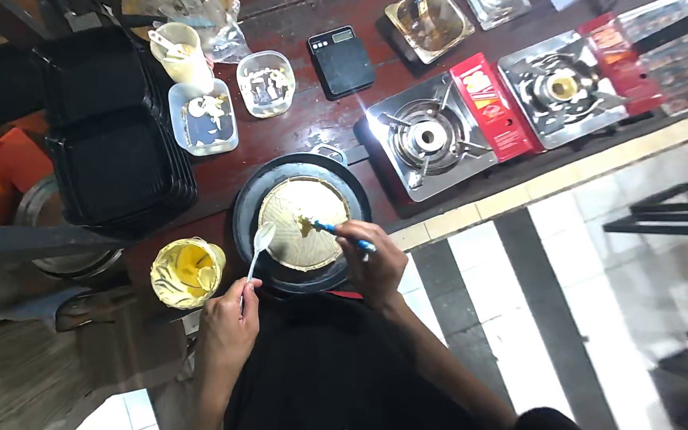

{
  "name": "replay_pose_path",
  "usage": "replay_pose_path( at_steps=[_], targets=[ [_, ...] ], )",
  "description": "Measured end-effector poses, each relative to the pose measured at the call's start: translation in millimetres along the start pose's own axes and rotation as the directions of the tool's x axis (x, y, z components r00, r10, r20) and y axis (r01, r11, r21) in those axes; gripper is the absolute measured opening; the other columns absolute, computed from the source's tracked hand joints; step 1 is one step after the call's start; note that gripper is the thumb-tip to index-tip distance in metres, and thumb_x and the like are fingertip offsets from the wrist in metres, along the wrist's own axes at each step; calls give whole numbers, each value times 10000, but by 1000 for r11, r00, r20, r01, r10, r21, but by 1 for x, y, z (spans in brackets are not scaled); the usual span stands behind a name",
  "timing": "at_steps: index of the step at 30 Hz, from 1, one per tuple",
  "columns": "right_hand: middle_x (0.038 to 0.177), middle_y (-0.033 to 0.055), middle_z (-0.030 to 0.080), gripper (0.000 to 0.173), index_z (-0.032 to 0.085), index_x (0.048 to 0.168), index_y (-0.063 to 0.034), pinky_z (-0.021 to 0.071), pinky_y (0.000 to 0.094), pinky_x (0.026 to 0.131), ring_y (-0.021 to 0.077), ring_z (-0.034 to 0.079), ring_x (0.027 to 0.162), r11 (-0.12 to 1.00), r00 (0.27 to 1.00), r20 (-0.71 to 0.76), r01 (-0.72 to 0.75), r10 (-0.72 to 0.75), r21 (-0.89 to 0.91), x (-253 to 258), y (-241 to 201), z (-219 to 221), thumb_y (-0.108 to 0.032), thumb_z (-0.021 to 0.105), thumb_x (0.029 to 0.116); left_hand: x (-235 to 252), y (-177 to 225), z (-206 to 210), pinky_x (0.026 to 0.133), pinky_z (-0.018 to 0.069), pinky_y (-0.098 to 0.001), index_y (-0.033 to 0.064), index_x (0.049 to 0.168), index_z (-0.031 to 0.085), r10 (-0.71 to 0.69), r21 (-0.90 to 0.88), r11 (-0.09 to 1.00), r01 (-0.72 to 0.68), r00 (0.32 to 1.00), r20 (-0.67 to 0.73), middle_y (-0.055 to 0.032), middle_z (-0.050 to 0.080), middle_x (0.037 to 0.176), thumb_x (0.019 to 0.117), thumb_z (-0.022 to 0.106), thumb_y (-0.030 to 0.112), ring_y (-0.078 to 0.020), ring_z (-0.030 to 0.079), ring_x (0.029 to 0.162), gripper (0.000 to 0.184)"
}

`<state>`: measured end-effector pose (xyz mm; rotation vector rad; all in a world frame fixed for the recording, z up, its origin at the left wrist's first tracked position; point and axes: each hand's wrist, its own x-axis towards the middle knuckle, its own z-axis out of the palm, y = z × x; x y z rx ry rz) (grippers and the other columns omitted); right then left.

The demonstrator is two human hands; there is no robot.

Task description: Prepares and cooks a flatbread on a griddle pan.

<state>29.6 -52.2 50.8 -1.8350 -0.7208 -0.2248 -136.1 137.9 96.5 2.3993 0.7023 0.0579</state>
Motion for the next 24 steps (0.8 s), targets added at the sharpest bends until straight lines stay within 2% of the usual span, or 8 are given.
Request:
replay_pose_path(
  at_steps=[2, 4, 6, 8, 10, 15, 20, 24],
  targets=[
    [1046, 66, 755, 154, 725, 1100, -15, 639, 324, 816, 136, 738, 912, 914, 944, -9, -318, 331, 253, 4, 12, 1, -61, 649, 975, -1, 0, -3, 474, 432, -239, 133, 1015, 775, -38, 8, 999, 38, 999, -26, 32, 603, 606, 1015, 468, 233, -39, 507, 478, 323],
    [1025, 118, 753, 199, 695, 1172, 13, 644, 380, 836, 203, 752, 869, 599, 733, 156, -642, 662, 478, 11, 24, 4, -64, 618, 1006, -3, 0, -5, 471, 430, -234, 128, 1031, 771, -64, -11, 998, 64, 997, -44, 29, 602, 614, 1018, 472, 230, -33, 503, 481, 316],
    [1010, 149, 745, 227, 674, 1200, 37, 633, 359, 827, 218, 748, 852, 283, 484, 323, -814, 813, 508, 16, 36, 8, -94, 602, 1030, -2, 0, -8, 465, 419, -223, 124, 1031, 767, -77, -35, 997, 75, 995, -57, 37, 600, 618, 1019, 482, 237, -19, 492, 479, 307],
    [988, 157, 747, 238, 666, 1200, 51, 632, 335, 813, 209, 750, 836, 170, 370, 383, -870, 847, 463, 17, 47, 14, -107, 602, 1033, -2, 0, -12, 463, 417, -197, 130, 1032, 763, -89, -75, 994, 85, 994, -55, 56, 604, 633, 1018, 490, 248, 10, 488, 486, 298],
    [992, 160, 752, 225, 679, 1178, 55, 637, 348, 824, 217, 754, 841, 239, 403, 366, -877, 839, 416, 14, 57, 14, -98, 618, 1024, -2, -1, -15, 459, 425, -193, 141, 1037, 761, -102, -107, 990, 96, 994, -51, 70, 608, 639, 1023, 486, 268, 20, 496, 486, 303],
    [997, 120, 757, 197, 704, 1172, -2, 635, 362, 823, 204, 749, 854, 547, 613, 247, -786, 751, 288, 19, 71, -5, -95, 635, 1013, -3, -2, -17, 453, 401, -171, 117, 1032, 756, -105, -169, 981, 93, 992, -67, 83, 580, 625, 1022, 493, 255, 40, 467, 481, 297],
    [987, 93, 770, 184, 713, 1165, -42, 648, 377, 829, 205, 764, 850, 687, 702, 202, -711, 683, 150, 25, 71, -18, -119, 643, 1013, -7, -4, -12, 459, 411, -164, 134, 1025, 757, -101, -184, 979, 88, 993, -60, 93, 584, 633, 1027, 489, 276, 42, 473, 486, 303],
    [909, 26, 764, 181, 734, 1158, -106, 636, 319, 738, 128, 734, 756, 822, 815, 136, -569, 563, 9, 19, 75, -25, -170, 634, 1021, -8, -4, -11, 457, 415, -167, 143, 1022, 756, -103, -199, 976, 92, 994, -48, 94, 583, 629, 1026, 485, 276, 40, 477, 484, 302]
  ],
)
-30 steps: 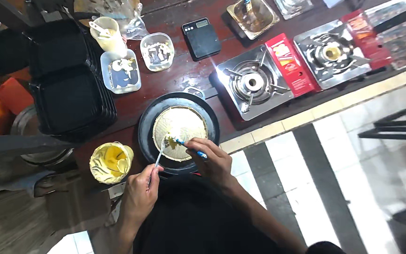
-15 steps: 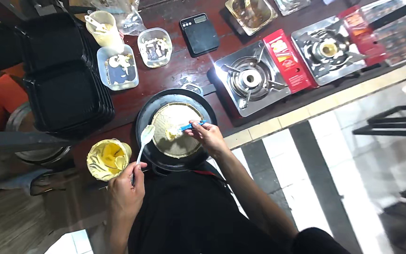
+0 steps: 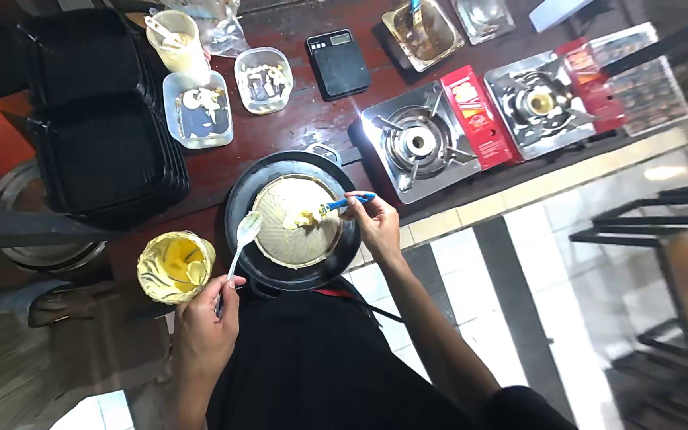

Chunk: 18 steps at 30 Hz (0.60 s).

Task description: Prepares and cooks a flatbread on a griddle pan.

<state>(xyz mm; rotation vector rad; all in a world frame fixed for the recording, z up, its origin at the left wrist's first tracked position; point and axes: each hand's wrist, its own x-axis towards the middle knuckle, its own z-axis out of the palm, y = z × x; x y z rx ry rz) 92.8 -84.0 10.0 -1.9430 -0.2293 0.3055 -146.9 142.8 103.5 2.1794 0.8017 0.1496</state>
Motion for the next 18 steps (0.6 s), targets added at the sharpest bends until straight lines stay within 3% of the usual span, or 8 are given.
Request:
replay_pose_path(
  at_steps=[3, 6, 11, 15, 18],
  targets=[
    [935, 1, 770, 184, 728, 1161, -98, 627, 286, 766, 82, 734, 806, 978, 983, -5, 180, -181, -103, -7, 10, -1, -149, 619, 1021, 0, -2, 1, 456, 414, -169, 152, 1025, 755, -1, 3, 1000, 1, 1000, 3, 97, 587, 633, 1029, 482, 291, 40, 478, 485, 306],
    [1029, 32, 768, 191, 737, 1152, -61, 626, 288, 793, 90, 734, 875, 922, 933, 8, 356, -359, -152, -13, 18, 0, -109, 627, 1004, 1, -1, 1, 463, 426, -165, 150, 1021, 759, -3, 7, 1000, 3, 1000, 9, 93, 599, 643, 1028, 478, 287, 39, 493, 492, 313],
    [1057, 83, 762, 176, 718, 1133, -5, 646, 349, 800, 167, 750, 904, 895, 898, -62, 440, -436, 73, -11, 15, 17, -44, 651, 974, 1, 0, 3, 462, 433, -175, 150, 1024, 757, -11, 9, 1000, 11, 1000, 22, 85, 602, 644, 1025, 480, 288, 32, 498, 492, 309],
    [1110, 119, 745, 173, 708, 1118, 8, 614, 373, 930, 186, 726, 1047, 721, 721, 36, 692, -692, 19, 13, 35, 32, -37, 690, 953, 2, 1, 6, 464, 423, -195, 167, 1026, 758, 12, 38, 999, -14, 999, 39, 82, 602, 642, 1023, 475, 297, 18, 489, 493, 312],
    [1121, 130, 751, 166, 726, 1102, -8, 588, 410, 988, 230, 716, 1108, 624, 617, 171, 781, -768, -20, 31, 52, 30, -54, 708, 943, 1, 7, 9, 489, 442, -221, 167, 1010, 759, 39, 71, 997, -42, 998, 42, 62, 621, 660, 1018, 468, 294, -7, 515, 515, 318]
  ],
)
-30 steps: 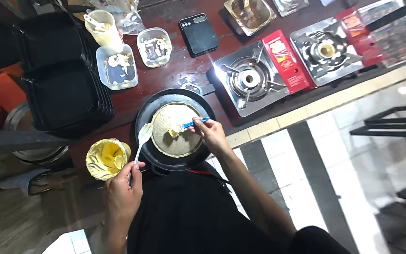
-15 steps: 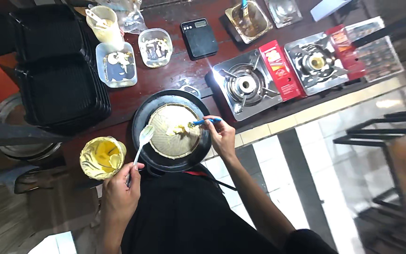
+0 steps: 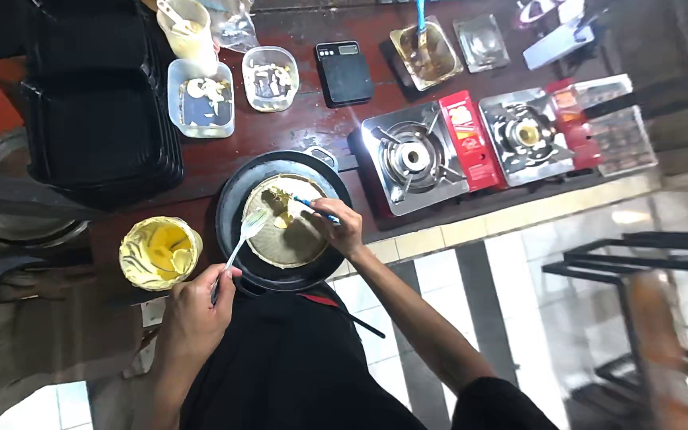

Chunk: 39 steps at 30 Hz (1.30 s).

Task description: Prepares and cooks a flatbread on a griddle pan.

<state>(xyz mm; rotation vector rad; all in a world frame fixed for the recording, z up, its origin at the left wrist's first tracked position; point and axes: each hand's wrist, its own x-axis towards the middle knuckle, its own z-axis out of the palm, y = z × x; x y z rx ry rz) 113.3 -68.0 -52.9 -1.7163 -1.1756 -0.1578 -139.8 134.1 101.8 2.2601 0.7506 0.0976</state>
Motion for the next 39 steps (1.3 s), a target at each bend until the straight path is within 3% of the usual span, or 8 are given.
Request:
replay_pose_path(
  at_steps=[11, 20, 24, 29, 32, 35, 37, 39],
  targets=[
    [1204, 62, 735, 283, 703, 1279, -155, 515, 385, 984, 201, 682, 1119, 882, 926, 329, 307, -188, -359, -28, 37, -38, -102, 614, 1016, -6, 24, 20, 484, 422, -193, 181, 993, 759, -2, 2, 1000, 2, 1000, 20, 78, 600, 638, 1024, 457, 305, 8, 500, 508, 327],
    [1082, 105, 741, 291, 660, 1313, -118, 554, 366, 913, 233, 706, 1006, 883, 871, 450, 358, -198, -304, -41, -4, -74, -171, 621, 1029, -8, 29, 26, 483, 420, -191, 184, 996, 756, -7, 12, 1000, 7, 1000, 17, 80, 590, 629, 1028, 449, 308, 9, 500, 507, 332],
    [998, 94, 735, 233, 703, 1186, -98, 556, 335, 911, 214, 705, 964, 943, 892, 422, 266, -162, -200, -25, -23, -72, -257, 627, 1034, -8, 26, 26, 480, 413, -199, 177, 992, 758, -21, 17, 1000, 21, 1000, 13, 75, 585, 624, 1025, 453, 307, 0, 493, 500, 333],
    [1028, 81, 752, 179, 738, 1106, -78, 583, 321, 908, 179, 719, 989, 983, 927, 370, 116, -56, -141, 4, -24, -64, -210, 665, 1010, -13, 18, 22, 498, 426, -210, 184, 992, 756, -42, 11, 999, 42, 999, -10, 72, 610, 651, 1026, 456, 297, -3, 507, 523, 322],
    [902, 38, 767, 173, 752, 1013, -41, 621, 282, 743, 87, 727, 799, 981, 967, 166, -194, 192, -2, 25, -49, -58, -181, 650, 1002, -17, 12, 18, 521, 451, -227, 181, 993, 757, -65, 5, 998, 65, 998, -23, 62, 628, 673, 1027, 460, 295, -16, 532, 546, 319],
    [789, 39, 742, 173, 727, 1062, -27, 628, 327, 642, 130, 707, 653, 797, 812, 221, -578, 540, 175, 41, -62, -41, -153, 615, 1022, -22, 5, 19, 512, 453, -223, 176, 1000, 760, -89, -22, 996, 88, 996, -10, 58, 621, 668, 1026, 456, 285, -15, 529, 537, 324],
    [771, 27, 738, 189, 736, 1076, -61, 613, 314, 616, 119, 694, 625, 773, 765, 216, -631, 606, 68, 48, -55, -32, -211, 631, 1027, -26, 2, 20, 508, 452, -228, 177, 1005, 761, -103, -39, 994, 103, 995, 13, 59, 618, 662, 1025, 455, 286, -19, 527, 528, 326],
    [813, 20, 744, 183, 742, 1076, -70, 599, 300, 633, 93, 698, 670, 873, 879, 68, -455, 472, -174, 49, -46, -29, -207, 633, 1022, -30, 0, 19, 498, 454, -228, 181, 1013, 760, -109, -50, 993, 110, 994, 25, 62, 616, 656, 1027, 457, 300, -17, 528, 519, 326]
  ],
)
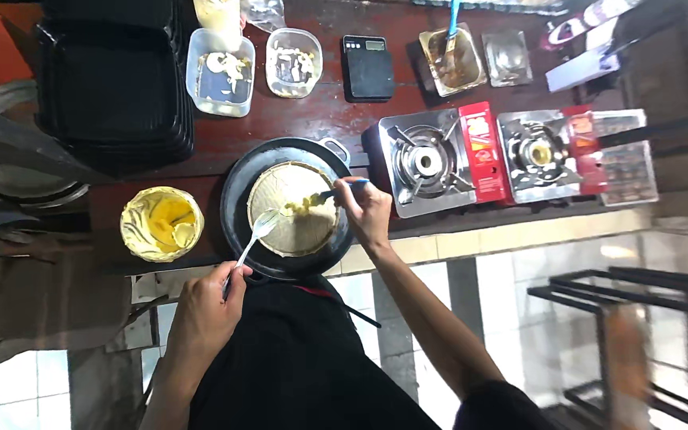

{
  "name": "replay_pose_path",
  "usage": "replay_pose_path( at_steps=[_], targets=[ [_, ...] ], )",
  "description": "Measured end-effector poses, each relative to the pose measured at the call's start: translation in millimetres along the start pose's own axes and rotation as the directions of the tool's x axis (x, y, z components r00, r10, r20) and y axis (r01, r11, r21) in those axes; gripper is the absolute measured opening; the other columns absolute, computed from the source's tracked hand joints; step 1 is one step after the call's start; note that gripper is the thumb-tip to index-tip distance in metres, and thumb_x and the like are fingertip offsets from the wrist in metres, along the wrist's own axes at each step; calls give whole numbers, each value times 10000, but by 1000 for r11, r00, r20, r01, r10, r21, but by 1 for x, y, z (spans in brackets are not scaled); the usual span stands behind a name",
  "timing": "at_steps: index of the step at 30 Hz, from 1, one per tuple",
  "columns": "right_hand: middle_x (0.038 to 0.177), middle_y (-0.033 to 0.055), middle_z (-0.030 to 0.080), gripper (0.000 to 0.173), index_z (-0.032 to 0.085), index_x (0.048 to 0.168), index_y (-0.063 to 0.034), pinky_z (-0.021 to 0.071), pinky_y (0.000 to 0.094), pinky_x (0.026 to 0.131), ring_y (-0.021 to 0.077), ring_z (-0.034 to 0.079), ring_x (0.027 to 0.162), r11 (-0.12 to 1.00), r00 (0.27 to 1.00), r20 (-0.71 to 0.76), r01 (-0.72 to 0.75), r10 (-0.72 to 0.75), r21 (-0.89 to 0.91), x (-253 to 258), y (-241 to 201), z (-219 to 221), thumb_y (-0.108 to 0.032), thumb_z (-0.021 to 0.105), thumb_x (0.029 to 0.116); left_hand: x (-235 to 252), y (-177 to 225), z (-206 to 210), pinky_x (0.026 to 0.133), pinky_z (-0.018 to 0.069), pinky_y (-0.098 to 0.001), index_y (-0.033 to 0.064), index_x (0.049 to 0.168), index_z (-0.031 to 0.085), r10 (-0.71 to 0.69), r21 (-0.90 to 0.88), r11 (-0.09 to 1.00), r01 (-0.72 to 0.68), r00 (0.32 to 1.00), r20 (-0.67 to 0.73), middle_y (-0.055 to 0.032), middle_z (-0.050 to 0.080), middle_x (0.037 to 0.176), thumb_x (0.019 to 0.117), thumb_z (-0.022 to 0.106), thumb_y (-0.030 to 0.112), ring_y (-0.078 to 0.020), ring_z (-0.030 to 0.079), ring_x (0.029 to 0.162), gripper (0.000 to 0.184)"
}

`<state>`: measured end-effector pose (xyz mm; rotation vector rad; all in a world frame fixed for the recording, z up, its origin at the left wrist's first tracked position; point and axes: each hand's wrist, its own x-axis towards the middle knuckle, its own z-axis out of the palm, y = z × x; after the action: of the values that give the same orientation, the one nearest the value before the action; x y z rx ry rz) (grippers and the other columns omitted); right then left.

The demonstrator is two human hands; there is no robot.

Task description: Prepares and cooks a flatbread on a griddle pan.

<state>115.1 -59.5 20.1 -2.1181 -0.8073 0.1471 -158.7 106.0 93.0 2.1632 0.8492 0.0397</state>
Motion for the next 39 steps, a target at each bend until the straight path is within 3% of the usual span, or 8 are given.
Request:
replay_pose_path(
  at_steps=[6, 12, 17, 21, 23, 27, 33, 39],
  targets=[
    [1076, 126, 741, 174, 694, 1155, -73, 575, 404, 915, 271, 712, 1011, 599, 509, 443, 796, -738, 85, -38, 5, 8, -131, 582, 1036, -11, -16, -3, 488, 459, -221, 164, 1009, 756, -49, -29, 998, 50, 999, 8, 57, 632, 667, 1020, 455, 265, -16, 534, 513, 318],
    [1009, 96, 757, 152, 757, 1053, -28, 595, 341, 873, 178, 728, 948, 889, 875, 223, 453, -429, -70, -1, -4, 8, -110, 645, 991, -23, -25, -2, 484, 447, -217, 165, 1022, 755, -109, -74, 991, 112, 993, 45, 59, 608, 651, 1020, 468, 269, -13, 516, 505, 305],
    [1033, 104, 739, 172, 716, 1102, -68, 576, 381, 881, 250, 707, 973, 619, 382, 607, 748, -697, 240, -8, -21, 16, -104, 562, 1033, -28, -27, 0, 489, 456, -226, 169, 1010, 756, -138, -74, 987, 141, 990, 41, 60, 612, 654, 1015, 472, 268, -21, 526, 510, 300],
    [987, 80, 754, 121, 756, 1038, -49, 613, 352, 816, 166, 731, 886, 905, 831, 399, 424, -389, -1, 24, -20, 7, -96, 663, 978, -31, -29, 0, 484, 456, -233, 168, 1007, 757, -120, -79, 989, 122, 992, 28, 61, 613, 646, 1014, 471, 266, -22, 527, 504, 303],
    [1015, 116, 740, 148, 744, 1067, -42, 580, 409, 850, 246, 711, 944, 811, 801, 366, 559, -474, -173, 24, -17, 13, -84, 630, 982, -33, -31, -1, 493, 461, -243, 169, 1013, 756, -141, -78, 987, 143, 989, 36, 61, 612, 650, 1015, 468, 271, -31, 529, 511, 306],
    [1013, 82, 733, 183, 729, 1090, -81, 564, 368, 880, 233, 694, 974, 604, 346, 622, 753, -703, 263, 3, -34, 31, -139, 560, 1049, -35, -32, 0, 494, 466, -237, 163, 1011, 757, -172, -94, 980, 174, 985, 30, 61, 618, 657, 1013, 471, 271, -27, 536, 514, 306],
    [1011, 95, 753, 164, 734, 1083, -30, 600, 364, 832, 173, 726, 902, 917, 847, 373, 398, -378, 25, 55, -29, 44, -100, 605, 1010, -38, -31, -2, 478, 444, -211, 159, 1019, 755, -204, -140, 969, 201, 979, -10, 77, 600, 642, 1025, 467, 260, -5, 513, 502, 306],
    [1024, 83, 738, 175, 749, 1057, -72, 560, 376, 913, 231, 695, 999, 599, 310, 615, 724, -725, 341, 23, -41, 56, -96, 579, 1023, -42, -30, -2, 487, 458, -230, 167, 1023, 754, -246, -130, 960, 249, 969, 38, 73, 602, 650, 1024, 464, 264, -20, 525, 512, 306]
  ],
)
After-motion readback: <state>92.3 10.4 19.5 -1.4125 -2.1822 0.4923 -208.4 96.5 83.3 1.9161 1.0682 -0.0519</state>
